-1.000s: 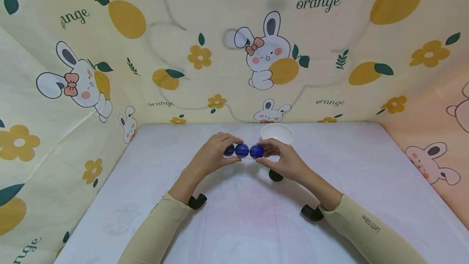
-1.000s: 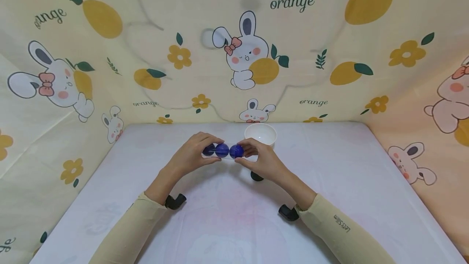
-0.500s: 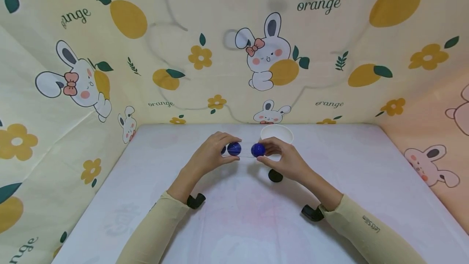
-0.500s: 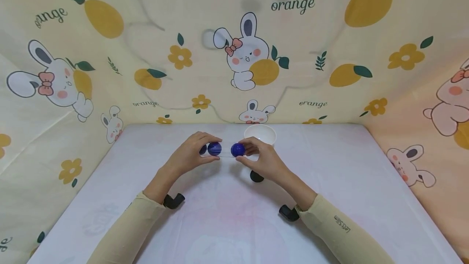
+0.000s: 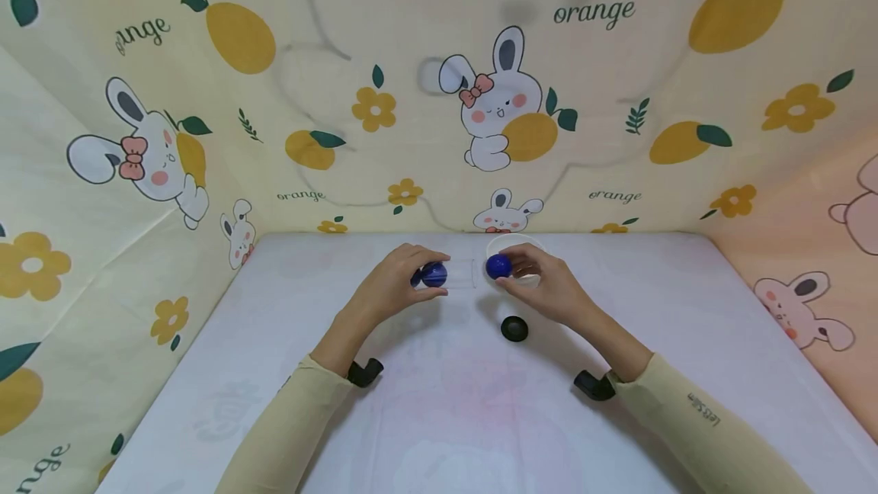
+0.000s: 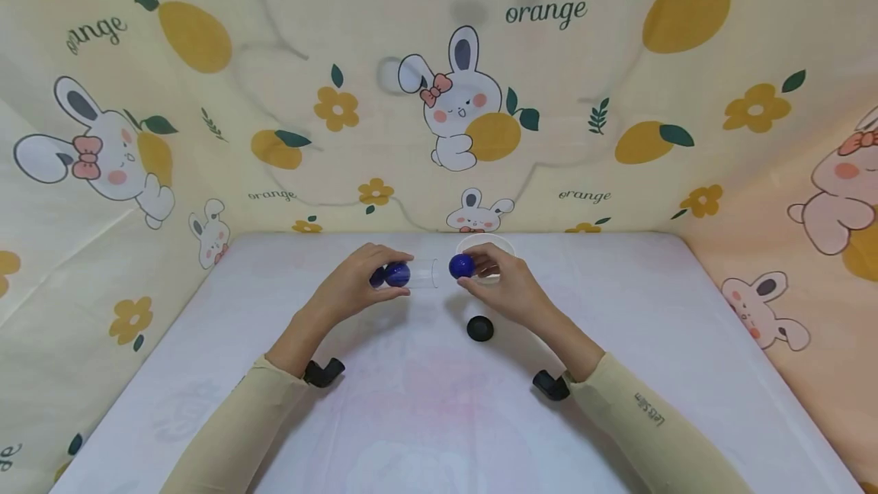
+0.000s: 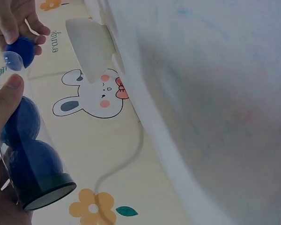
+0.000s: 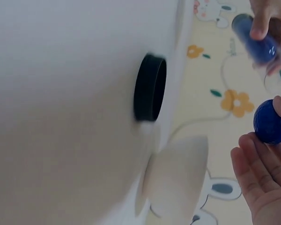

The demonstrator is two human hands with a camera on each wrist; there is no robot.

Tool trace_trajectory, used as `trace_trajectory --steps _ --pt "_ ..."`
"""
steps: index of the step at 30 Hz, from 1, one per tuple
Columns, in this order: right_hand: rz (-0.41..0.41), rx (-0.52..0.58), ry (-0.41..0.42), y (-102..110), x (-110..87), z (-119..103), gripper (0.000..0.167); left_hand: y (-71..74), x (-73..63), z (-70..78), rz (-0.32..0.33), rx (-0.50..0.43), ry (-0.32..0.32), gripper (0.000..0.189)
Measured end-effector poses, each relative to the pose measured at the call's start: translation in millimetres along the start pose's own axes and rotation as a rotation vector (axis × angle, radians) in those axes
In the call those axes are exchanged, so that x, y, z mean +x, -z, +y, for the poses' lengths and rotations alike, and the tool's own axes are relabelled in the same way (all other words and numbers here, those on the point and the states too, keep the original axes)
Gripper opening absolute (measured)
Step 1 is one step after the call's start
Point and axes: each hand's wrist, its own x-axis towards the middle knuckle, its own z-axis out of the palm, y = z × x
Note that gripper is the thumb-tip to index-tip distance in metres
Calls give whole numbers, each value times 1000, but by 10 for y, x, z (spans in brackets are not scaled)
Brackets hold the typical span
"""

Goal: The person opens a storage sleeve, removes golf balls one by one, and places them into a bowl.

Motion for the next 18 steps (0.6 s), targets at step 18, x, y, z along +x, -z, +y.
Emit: trace_trajectory --steps 18 --pt "-52 -188 -82 106 186 347 45 -36 -7 41 -18 21 37 59"
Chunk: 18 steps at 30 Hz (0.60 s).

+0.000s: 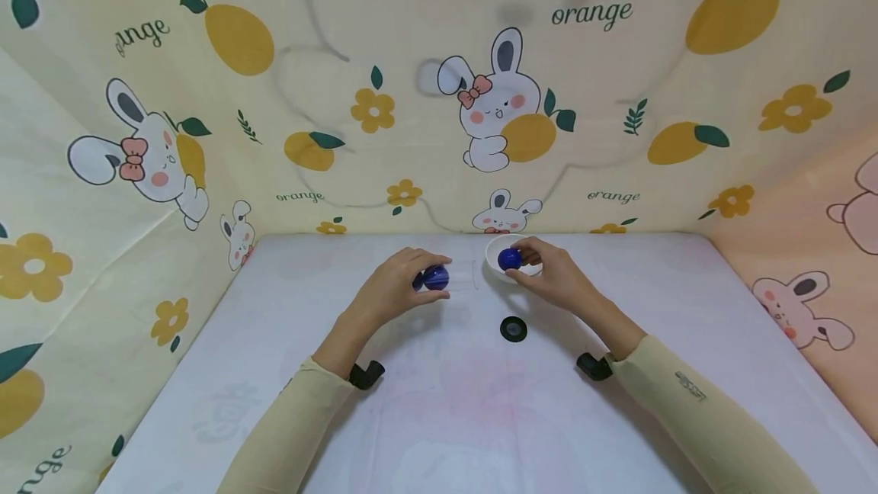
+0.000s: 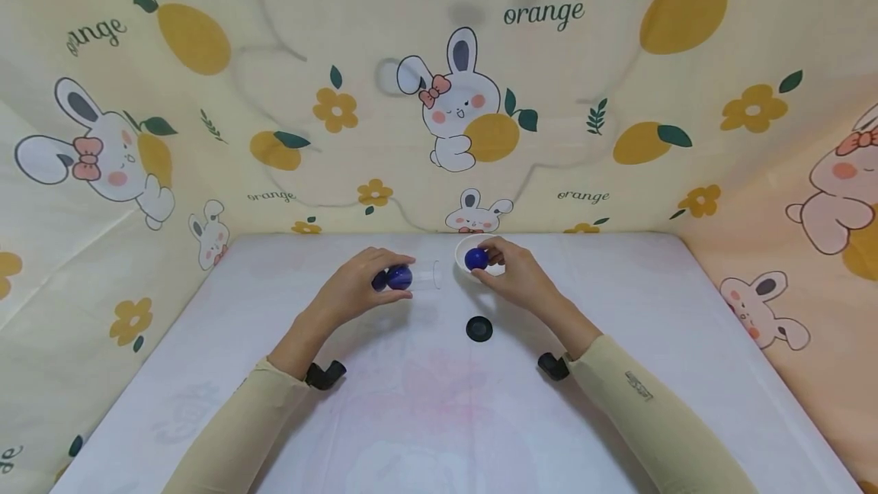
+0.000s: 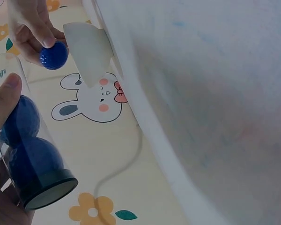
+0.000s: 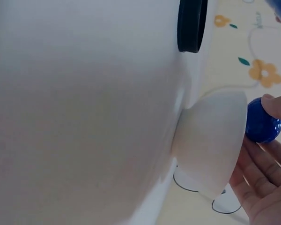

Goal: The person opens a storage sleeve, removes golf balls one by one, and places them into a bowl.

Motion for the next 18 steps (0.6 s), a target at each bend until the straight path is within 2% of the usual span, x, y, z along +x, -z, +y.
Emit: trace_trajectory --steps 14,18 --pt "-66 -8 -64 -58 64 50 45 -5 8 -32 8 3 -25 58" --pt "-65 -3 -52 -46 61 63 43 -9 10 -39 0 8 -17 58"
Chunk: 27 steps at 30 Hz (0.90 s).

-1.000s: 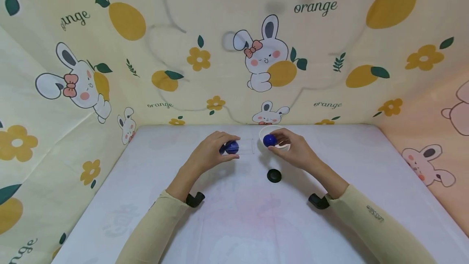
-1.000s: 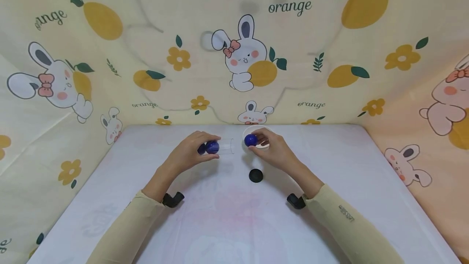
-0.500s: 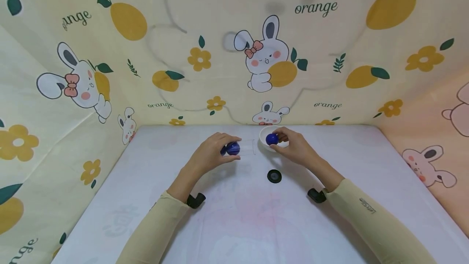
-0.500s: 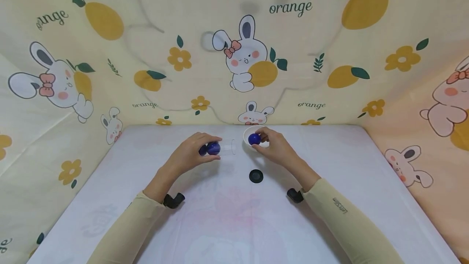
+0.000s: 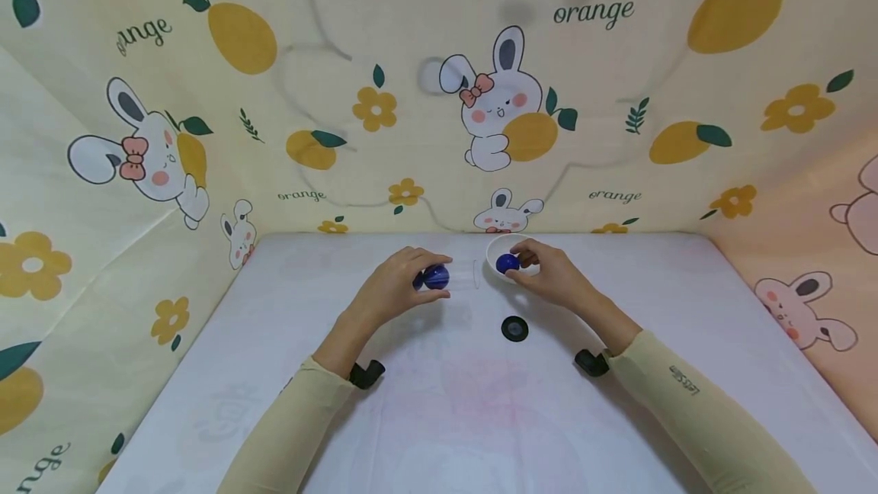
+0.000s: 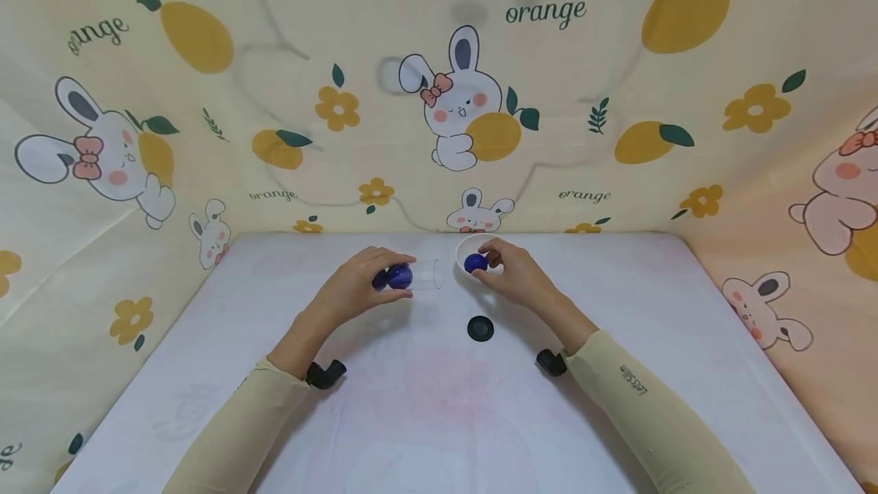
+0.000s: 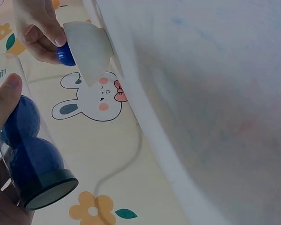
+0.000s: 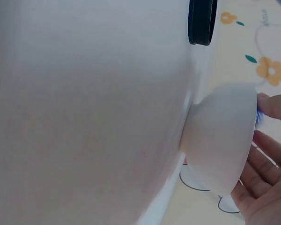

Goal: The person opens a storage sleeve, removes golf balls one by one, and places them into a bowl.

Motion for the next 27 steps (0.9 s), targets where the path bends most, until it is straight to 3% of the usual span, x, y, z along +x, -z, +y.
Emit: trace_trajectory --steps 14,27 --pt "48 21 48 45 -9 5 36 22 10 24 -2 4 -1 58" --pt "47 138 96 24 -180 -278 34 16 23 38 -11 7 -3 58"
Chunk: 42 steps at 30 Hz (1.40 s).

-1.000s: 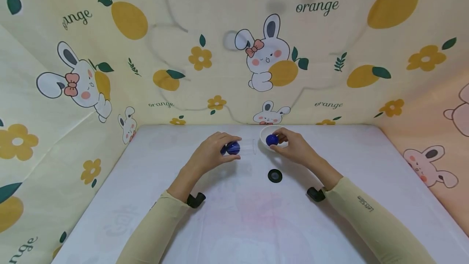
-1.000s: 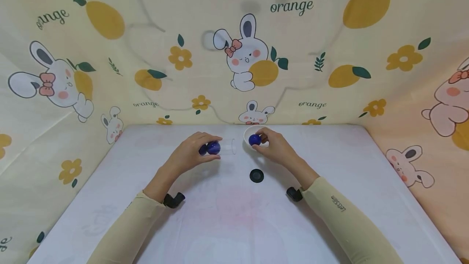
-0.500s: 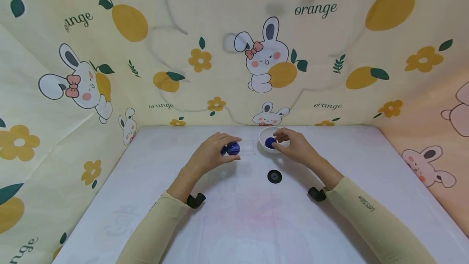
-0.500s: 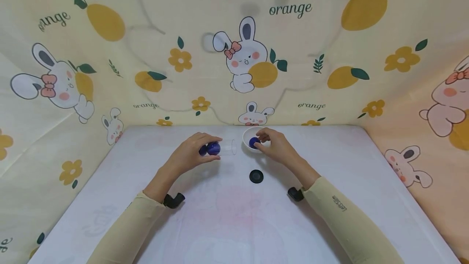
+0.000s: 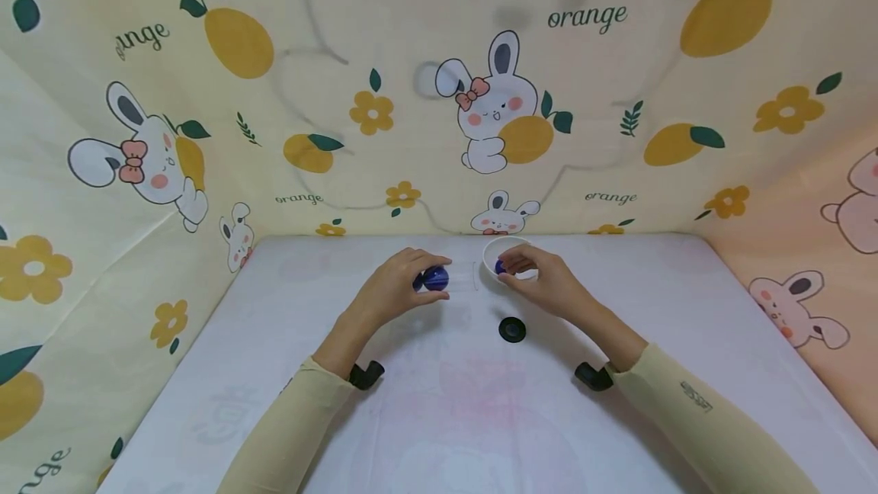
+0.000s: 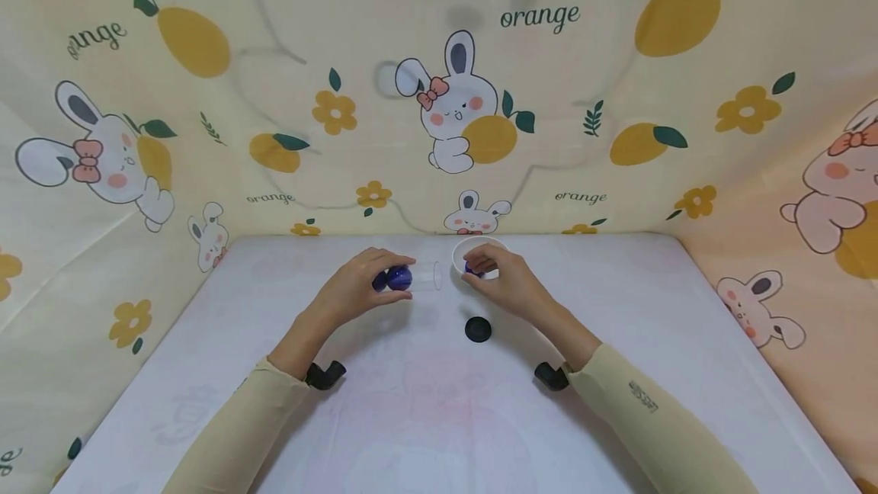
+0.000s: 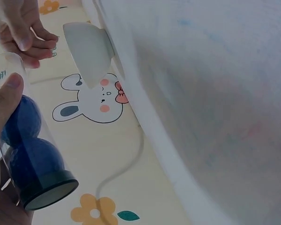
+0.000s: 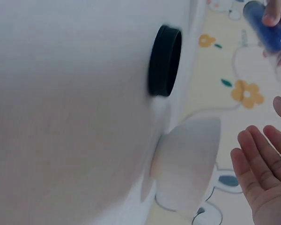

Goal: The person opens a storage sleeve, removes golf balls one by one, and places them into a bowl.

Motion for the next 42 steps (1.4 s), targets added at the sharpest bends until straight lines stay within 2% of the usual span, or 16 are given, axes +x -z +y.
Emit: trace_trajectory --steps 8,17,28,42 --pt "-3 50 30 -41 -84 -168 32 -6 9 -1 -12 11 -3 58" --pt "-6 124 80 -133 -152 -243 39 -1 28 40 -41 25 2 60" --pt "-23 167 95 -201 -172 -287 45 26 12 79 -28 59 -25 60" --pt "-13 186 110 -252 -163 -280 41 41 7 66 -6 93 -80 59"
